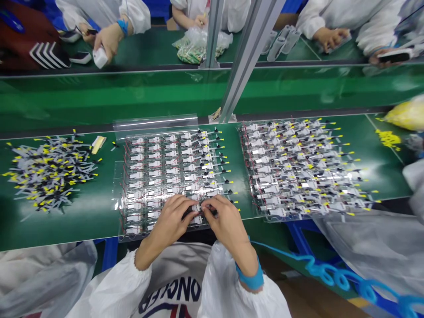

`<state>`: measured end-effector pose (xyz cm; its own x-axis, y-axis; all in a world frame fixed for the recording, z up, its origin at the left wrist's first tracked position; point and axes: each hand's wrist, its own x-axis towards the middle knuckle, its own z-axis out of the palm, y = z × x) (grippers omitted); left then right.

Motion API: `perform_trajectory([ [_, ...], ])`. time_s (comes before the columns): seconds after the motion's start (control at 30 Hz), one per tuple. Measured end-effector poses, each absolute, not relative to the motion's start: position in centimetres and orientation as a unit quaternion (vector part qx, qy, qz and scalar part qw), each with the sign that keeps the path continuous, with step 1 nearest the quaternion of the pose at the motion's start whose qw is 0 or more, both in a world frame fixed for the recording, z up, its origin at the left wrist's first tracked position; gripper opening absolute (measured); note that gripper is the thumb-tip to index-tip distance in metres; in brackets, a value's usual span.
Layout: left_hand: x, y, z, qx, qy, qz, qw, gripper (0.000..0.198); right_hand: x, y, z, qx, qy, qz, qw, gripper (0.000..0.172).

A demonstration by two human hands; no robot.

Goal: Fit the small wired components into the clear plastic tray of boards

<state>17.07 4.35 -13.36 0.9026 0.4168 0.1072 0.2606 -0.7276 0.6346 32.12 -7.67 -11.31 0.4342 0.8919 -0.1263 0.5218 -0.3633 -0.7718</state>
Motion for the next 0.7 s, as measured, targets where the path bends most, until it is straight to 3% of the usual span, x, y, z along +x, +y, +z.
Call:
perform_trajectory([
  [0.7, 17.13, 4.10, -13.35, 0.937, 0.171, 0.098, 0.288, 0.015, 32.15, -7.64, -11.75, -0.776, -0.485, 0.264, 0.306, 0.021],
])
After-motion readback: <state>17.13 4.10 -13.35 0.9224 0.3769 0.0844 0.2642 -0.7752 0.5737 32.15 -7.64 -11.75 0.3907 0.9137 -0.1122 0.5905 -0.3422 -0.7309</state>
